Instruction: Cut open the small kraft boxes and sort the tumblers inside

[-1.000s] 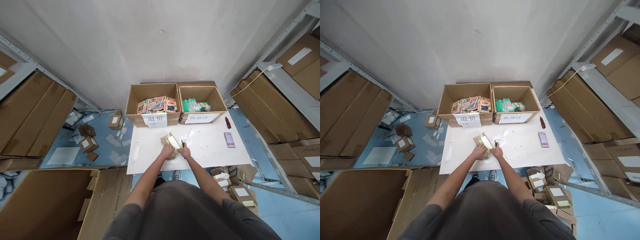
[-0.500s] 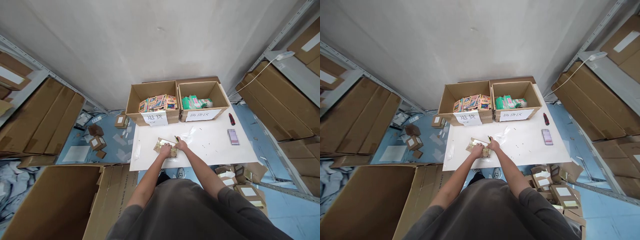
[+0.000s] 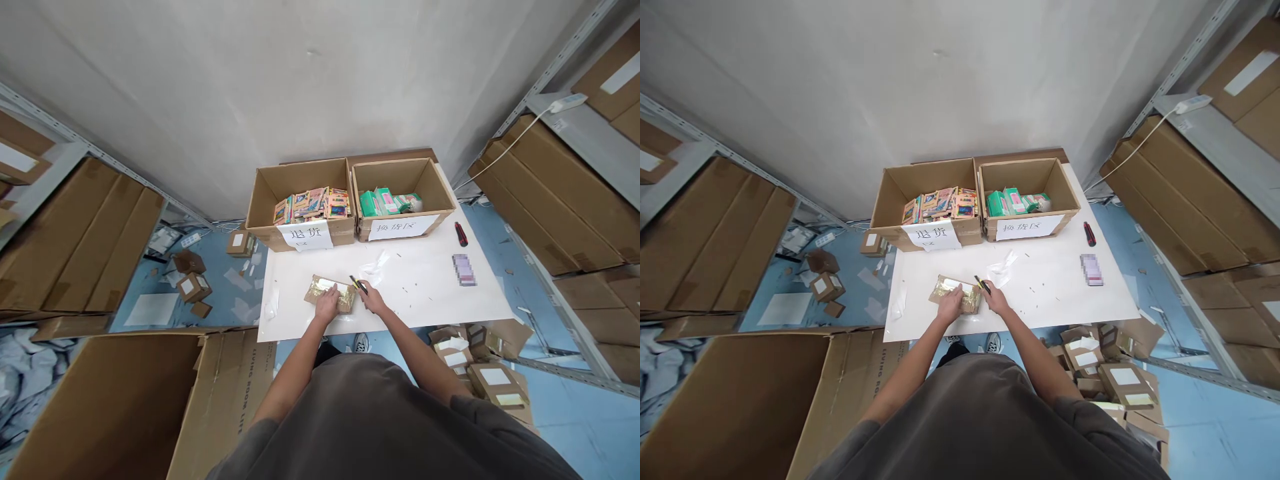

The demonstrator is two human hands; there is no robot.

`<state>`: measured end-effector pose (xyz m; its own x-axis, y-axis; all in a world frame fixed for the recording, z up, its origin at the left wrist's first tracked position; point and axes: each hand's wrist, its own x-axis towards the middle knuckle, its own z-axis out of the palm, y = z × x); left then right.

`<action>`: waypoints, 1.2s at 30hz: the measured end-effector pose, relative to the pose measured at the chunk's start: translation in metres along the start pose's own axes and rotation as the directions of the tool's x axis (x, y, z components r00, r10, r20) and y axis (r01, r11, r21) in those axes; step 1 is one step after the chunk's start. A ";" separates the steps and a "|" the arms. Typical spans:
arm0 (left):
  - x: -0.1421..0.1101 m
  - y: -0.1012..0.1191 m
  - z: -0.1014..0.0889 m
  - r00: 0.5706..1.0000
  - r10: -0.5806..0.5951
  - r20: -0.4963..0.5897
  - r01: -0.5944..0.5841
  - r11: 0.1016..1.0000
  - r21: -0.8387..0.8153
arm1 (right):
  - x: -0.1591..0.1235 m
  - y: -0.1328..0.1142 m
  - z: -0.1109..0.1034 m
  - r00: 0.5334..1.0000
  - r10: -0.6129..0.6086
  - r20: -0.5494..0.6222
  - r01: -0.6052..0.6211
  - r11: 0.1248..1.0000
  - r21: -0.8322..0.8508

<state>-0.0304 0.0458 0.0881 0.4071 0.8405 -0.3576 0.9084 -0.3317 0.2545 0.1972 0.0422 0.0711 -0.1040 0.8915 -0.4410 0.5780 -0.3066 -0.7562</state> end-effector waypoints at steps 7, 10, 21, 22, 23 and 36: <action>0.008 0.003 -0.009 0.997 -0.051 0.056 0.051 0.999 0.009 | -0.042 0.012 -0.010 0.969 0.062 0.238 -0.071 0.997 0.032; 0.009 0.003 -0.009 0.997 -0.056 0.055 0.056 0.998 0.017 | -0.037 0.008 -0.014 0.951 0.065 0.301 -0.088 0.994 0.061; 0.009 0.003 -0.009 0.994 -0.086 0.065 0.082 0.995 0.058 | -0.038 0.012 -0.018 0.900 0.077 0.429 -0.188 0.956 0.223; 0.009 0.004 -0.010 0.994 -0.091 0.067 0.088 0.995 0.056 | -0.040 0.014 -0.017 0.902 0.053 0.428 -0.178 0.949 0.258; 0.009 0.004 -0.011 0.993 -0.097 0.066 0.094 0.994 0.050 | -0.042 0.015 -0.016 0.905 0.034 0.424 -0.169 0.944 0.285; -0.002 0.002 -0.013 0.999 -0.028 0.018 0.027 0.999 0.020 | -0.051 0.029 0.022 0.983 0.174 0.059 -0.183 0.889 0.419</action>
<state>-0.0309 0.0487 0.1009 0.3835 0.8413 -0.3810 0.9209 -0.3173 0.2263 0.2016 -0.0193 0.0613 -0.0497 0.8032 -0.5936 0.1941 -0.5753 -0.7946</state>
